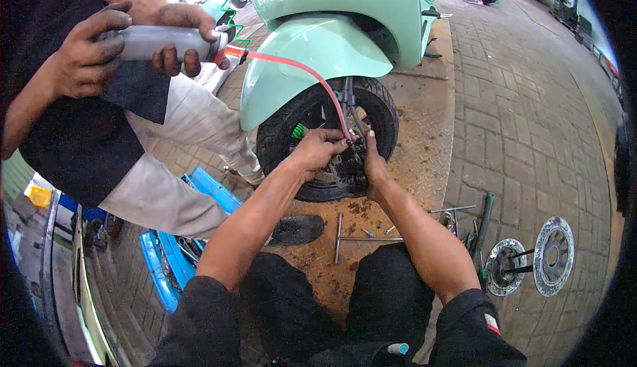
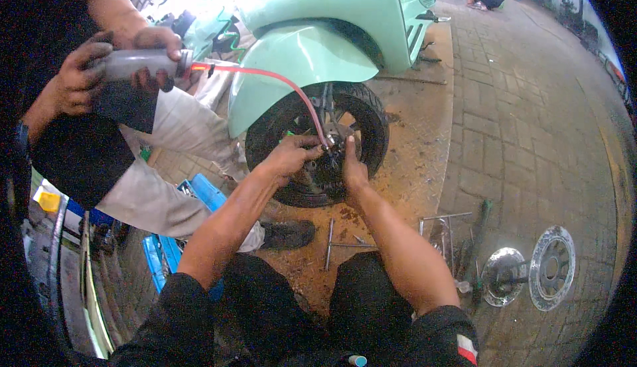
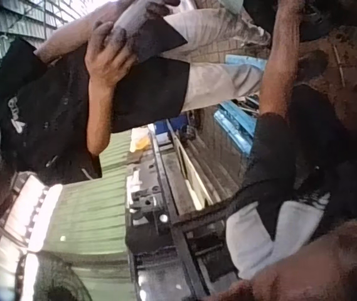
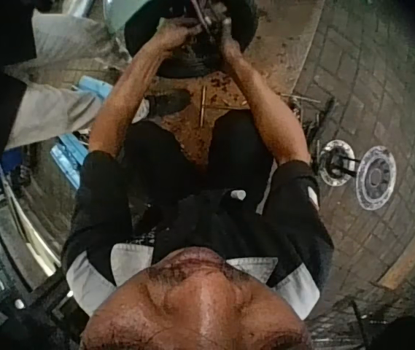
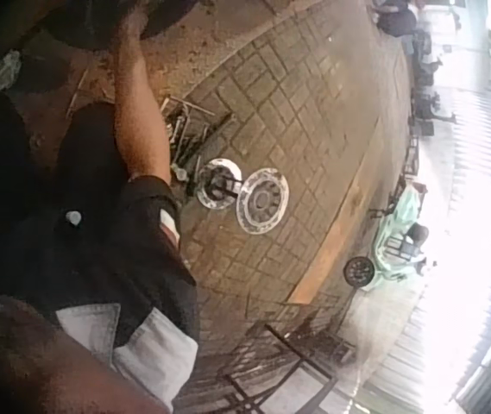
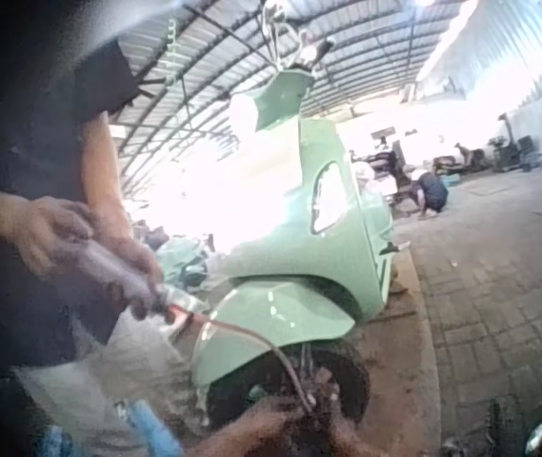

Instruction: The person works on the front brake assembly of a scooter, using a wrench to tighten bolts and handling a fluid-filled syringe with a tube to bleed or fill the brake system. The person holds the brake caliper while another person operates the syringe, and they work together to manage the fluid line and assembly components.

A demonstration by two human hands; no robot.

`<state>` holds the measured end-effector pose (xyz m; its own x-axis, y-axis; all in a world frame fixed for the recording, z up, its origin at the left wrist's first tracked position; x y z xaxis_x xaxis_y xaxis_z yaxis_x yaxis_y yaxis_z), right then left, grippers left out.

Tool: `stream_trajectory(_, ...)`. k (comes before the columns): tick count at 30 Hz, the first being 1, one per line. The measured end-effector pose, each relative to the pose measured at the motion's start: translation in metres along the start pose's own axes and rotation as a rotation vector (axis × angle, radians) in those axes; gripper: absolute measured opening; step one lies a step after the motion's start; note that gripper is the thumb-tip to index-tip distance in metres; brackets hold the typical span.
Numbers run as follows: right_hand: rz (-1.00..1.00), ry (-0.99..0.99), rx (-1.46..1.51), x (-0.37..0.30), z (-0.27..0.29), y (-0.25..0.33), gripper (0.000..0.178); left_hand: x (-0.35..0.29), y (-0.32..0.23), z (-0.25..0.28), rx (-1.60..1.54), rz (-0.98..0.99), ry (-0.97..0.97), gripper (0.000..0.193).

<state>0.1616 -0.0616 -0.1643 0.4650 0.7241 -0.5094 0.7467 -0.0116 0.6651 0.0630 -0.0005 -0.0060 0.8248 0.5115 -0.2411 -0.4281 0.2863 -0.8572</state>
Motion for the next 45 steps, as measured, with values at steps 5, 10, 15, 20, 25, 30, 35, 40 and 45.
stream_trajectory(5,-0.048,0.136,0.097,-0.039,-0.025,0.009,0.100,0.004,0.005,0.007,-0.024,-0.048,-0.001,0.024)
stream_trajectory(10,-0.057,0.294,0.161,-0.049,-0.030,0.014,0.090,0.013,0.014,0.003,-0.053,-0.029,0.049,0.025)
stream_trajectory(15,-0.026,0.166,0.092,-0.044,-0.021,0.009,0.090,0.005,0.036,-0.008,-0.305,-0.010,0.019,0.028)
stream_trajectory(20,0.137,0.337,0.048,-0.021,-0.019,0.011,0.085,0.000,0.026,-0.016,-0.126,-0.415,0.024,0.066)
stream_trajectory(25,-0.086,0.450,0.162,-0.060,-0.056,0.006,0.086,-0.012,0.047,0.006,-0.142,-0.461,-0.103,0.076)
stream_trajectory(30,-0.148,0.422,0.048,-0.050,-0.031,0.004,0.090,0.012,0.054,0.000,-0.172,-0.402,-0.251,0.056)
stream_trajectory(35,0.193,0.169,-0.759,0.006,0.102,-0.024,0.071,0.019,0.051,-0.015,-0.202,-0.411,-0.137,0.049)
stream_trajectory(40,0.518,-0.068,-2.048,-0.006,0.188,-0.107,0.034,0.010,0.057,0.003,-0.043,-0.424,-0.158,0.062)
stream_trajectory(45,0.791,0.159,-2.250,-0.025,0.196,-0.128,0.039,0.004,0.055,0.001,-0.039,-0.395,-0.109,0.062)
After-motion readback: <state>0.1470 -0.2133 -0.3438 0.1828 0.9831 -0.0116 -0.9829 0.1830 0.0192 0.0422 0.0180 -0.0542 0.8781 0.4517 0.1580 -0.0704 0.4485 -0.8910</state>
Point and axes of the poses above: each hand's wrist, its own x-axis towards the middle knuckle, its own z-axis out of the back of the hand, y = z × x, the point moved 5 cm from there along x, towards the middle knuckle, and after that the axes turned 7 degrees about x, right-handed, at the moved point
